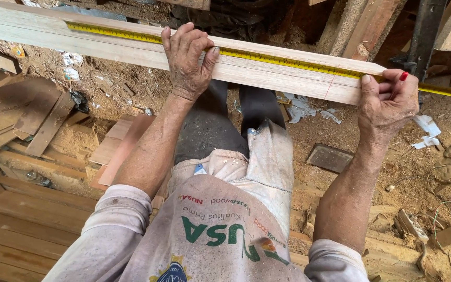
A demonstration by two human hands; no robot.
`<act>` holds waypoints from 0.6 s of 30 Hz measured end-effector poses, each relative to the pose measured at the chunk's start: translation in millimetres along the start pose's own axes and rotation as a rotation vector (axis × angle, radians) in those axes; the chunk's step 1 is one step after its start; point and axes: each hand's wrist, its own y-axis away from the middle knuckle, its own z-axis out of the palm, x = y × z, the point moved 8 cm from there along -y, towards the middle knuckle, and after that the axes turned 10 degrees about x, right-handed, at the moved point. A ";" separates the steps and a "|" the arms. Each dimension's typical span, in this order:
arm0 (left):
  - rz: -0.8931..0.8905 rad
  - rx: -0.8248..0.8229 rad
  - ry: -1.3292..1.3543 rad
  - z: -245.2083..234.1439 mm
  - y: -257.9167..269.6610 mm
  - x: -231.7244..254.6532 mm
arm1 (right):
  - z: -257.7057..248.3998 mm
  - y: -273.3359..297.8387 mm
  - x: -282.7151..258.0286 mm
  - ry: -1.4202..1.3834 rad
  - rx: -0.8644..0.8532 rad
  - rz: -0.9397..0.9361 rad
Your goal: Measuring a wooden board with a tape measure and marking it with a pencil.
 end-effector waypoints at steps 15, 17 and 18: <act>-0.029 -0.032 0.006 2.6 2.0 -3.1 | -2.0 -1.0 -10.7 0.006 0.007 -0.071; -0.032 -0.032 0.007 2.4 1.8 -2.7 | -2.0 -0.4 -9.1 -0.001 0.007 -0.083; -0.034 -0.032 0.009 2.4 1.4 -2.6 | -2.0 -0.3 -9.0 -0.007 0.007 -0.096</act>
